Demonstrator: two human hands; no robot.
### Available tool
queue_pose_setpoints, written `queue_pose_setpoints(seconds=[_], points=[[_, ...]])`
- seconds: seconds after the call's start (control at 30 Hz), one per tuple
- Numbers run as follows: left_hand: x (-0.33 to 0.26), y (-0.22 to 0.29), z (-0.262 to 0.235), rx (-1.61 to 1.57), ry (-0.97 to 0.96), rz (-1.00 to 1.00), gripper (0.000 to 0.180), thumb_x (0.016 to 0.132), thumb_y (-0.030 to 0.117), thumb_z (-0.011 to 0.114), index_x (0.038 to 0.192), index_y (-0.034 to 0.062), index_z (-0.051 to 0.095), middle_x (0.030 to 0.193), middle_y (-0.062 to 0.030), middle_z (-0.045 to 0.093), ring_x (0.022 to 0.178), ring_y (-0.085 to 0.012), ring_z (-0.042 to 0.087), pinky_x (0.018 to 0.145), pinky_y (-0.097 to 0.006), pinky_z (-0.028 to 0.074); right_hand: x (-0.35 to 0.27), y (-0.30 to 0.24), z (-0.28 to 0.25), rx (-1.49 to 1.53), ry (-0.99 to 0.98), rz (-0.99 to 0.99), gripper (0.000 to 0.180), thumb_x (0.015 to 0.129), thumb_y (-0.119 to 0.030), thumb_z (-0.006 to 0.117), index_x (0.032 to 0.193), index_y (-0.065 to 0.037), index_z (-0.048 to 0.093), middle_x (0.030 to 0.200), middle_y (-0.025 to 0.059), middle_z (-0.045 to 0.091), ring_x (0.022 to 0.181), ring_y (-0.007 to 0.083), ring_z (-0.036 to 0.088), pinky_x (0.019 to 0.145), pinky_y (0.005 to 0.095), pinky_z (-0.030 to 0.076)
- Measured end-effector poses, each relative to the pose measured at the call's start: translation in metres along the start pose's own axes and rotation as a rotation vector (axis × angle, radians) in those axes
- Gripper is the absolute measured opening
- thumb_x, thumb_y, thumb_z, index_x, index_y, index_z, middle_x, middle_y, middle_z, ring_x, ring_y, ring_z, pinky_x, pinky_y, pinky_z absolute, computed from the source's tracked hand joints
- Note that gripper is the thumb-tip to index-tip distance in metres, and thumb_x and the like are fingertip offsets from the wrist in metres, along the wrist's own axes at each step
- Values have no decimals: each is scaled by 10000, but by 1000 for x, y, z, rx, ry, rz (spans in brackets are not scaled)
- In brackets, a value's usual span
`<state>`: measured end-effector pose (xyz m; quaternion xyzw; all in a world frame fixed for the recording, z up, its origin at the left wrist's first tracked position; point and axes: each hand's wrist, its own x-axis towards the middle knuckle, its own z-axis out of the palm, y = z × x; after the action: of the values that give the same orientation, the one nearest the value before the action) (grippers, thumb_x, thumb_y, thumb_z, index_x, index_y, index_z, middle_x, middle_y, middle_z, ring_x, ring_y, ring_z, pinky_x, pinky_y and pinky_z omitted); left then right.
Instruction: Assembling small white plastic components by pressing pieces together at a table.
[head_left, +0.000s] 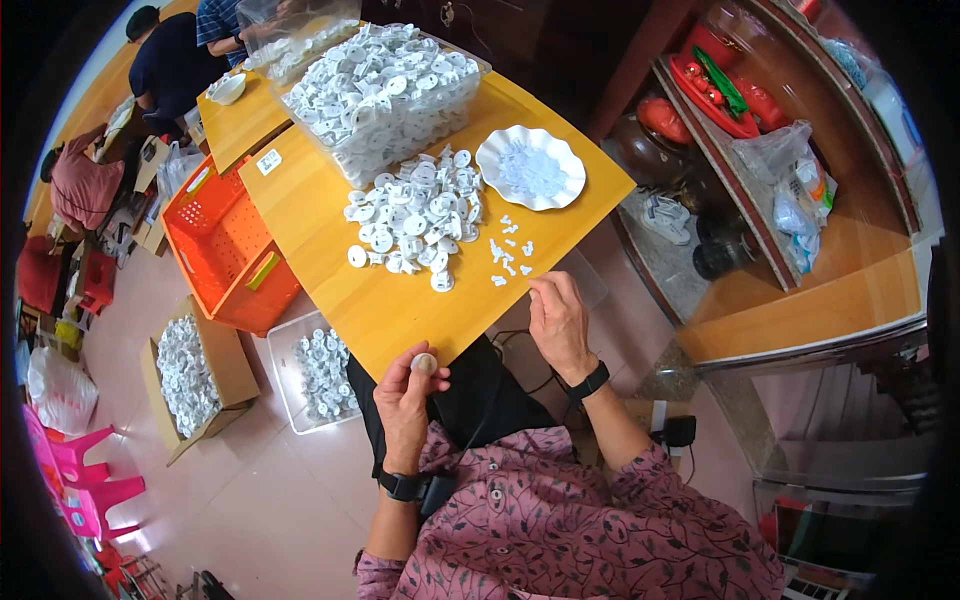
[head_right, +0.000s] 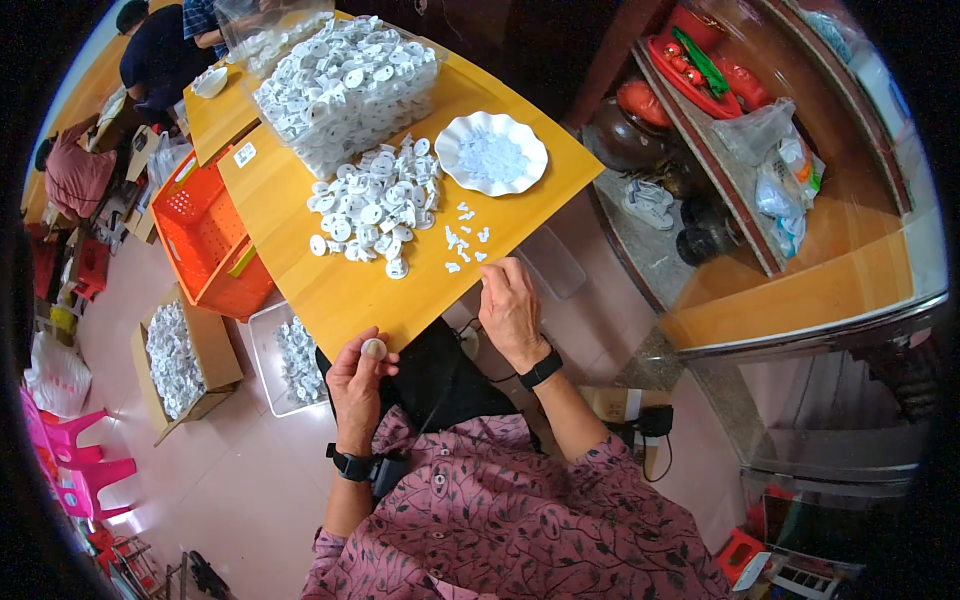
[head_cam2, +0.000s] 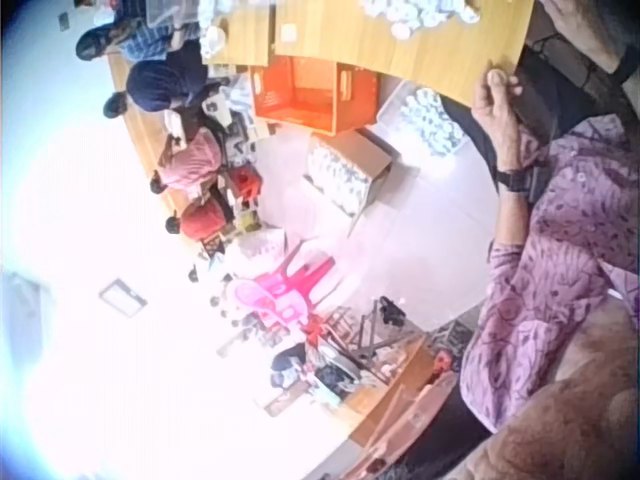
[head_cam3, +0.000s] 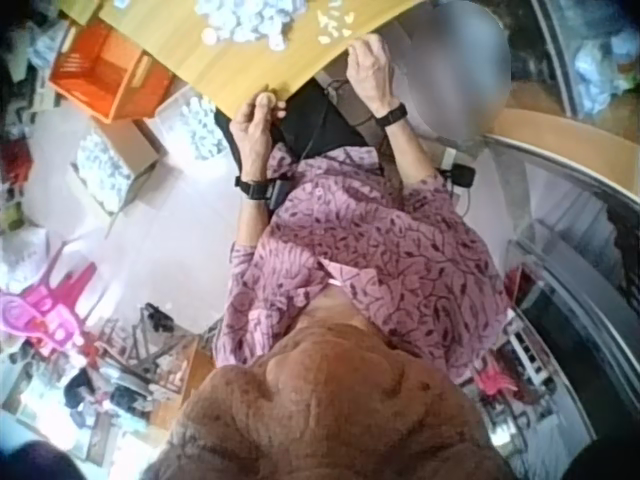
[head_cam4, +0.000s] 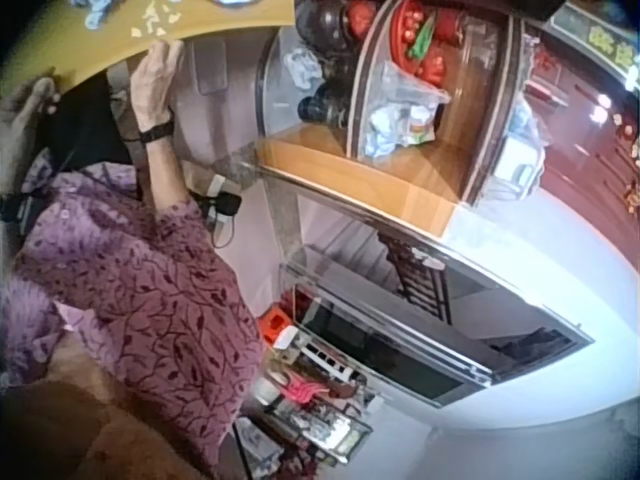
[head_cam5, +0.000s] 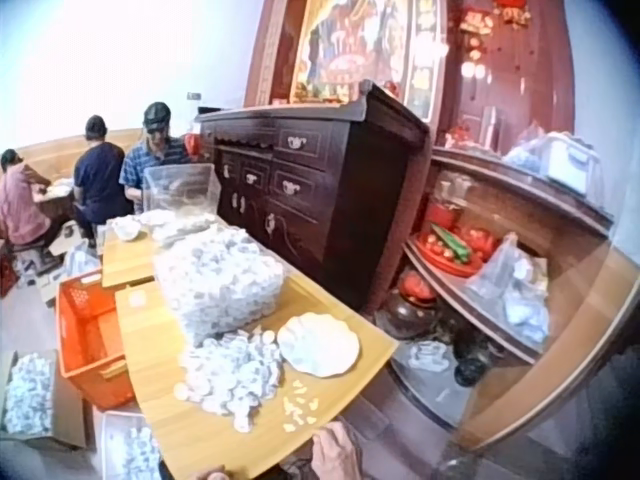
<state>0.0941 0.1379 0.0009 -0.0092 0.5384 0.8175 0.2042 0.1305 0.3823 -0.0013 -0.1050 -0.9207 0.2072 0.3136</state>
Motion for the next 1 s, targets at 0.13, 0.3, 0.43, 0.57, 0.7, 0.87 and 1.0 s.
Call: queue_pose_setpoints(seconds=[0.13, 0.3, 0.43, 0.57, 0.7, 0.87, 1.0], points=[[1, 0, -2, 13, -4, -17, 273, 990, 137, 623, 1200, -35, 647, 1035, -111, 692, 817, -164, 684, 702, -265, 572, 4, -6, -1, -31, -29, -53, 242, 810, 56, 616, 1038, -16, 652, 1058, 119, 596, 982, 331, 581, 838, 424, 480], [1, -2, -2, 9, -6, -21, 262, 990, 135, 623, 1189, -33, 653, 1031, -104, 692, 819, -162, 684, 706, -265, 573, 6, -17, 5, -140, -125, -84, 317, 791, 43, 596, 1086, -48, 671, 1124, 88, 589, 1021, 287, 547, 858, 415, 427], [1, 0, -3, 22, -19, -24, 257, 993, 132, 618, 1186, -34, 653, 1034, -103, 690, 828, -164, 684, 711, -268, 576, 7, -19, 10, -186, -149, -96, 318, 796, 36, 587, 1089, -50, 675, 1138, 83, 590, 1032, 285, 539, 869, 415, 421], [-1, -2, -3, 25, -11, -22, 257, 997, 136, 610, 1179, -41, 651, 1038, -107, 688, 833, -170, 685, 720, -277, 581, 2, -18, 10, -98, -138, -117, 286, 797, 29, 601, 1064, -43, 675, 1125, 94, 595, 1026, 297, 545, 860, 427, 427], [-3, 2, -1, 59, 0, -39, 266, 996, 141, 613, 1183, -44, 649, 1043, -109, 688, 833, -170, 685, 726, -280, 583, 1, -16, 10, -6, -119, -92, 262, 795, 30, 606, 1047, -24, 658, 1115, 102, 597, 1020, 306, 550, 854, 432, 433], [-3, 0, -3, 59, 16, -41, 292, 995, 144, 604, 1230, -27, 628, 1054, -135, 689, 829, -180, 687, 711, -278, 573, 3, -18, 8, 18, -137, -89, 279, 804, 41, 600, 1078, 6, 640, 1121, 105, 595, 1028, 311, 547, 873, 428, 439], [-1, 0, -2, 6, 32, -43, 294, 1001, 144, 605, 1234, -33, 633, 1001, -93, 681, 828, -163, 688, 720, -270, 575, 5, -17, 4, 41, -148, -109, 273, 817, 40, 606, 1086, 13, 640, 1119, 113, 598, 1031, 314, 552, 884, 432, 446]])
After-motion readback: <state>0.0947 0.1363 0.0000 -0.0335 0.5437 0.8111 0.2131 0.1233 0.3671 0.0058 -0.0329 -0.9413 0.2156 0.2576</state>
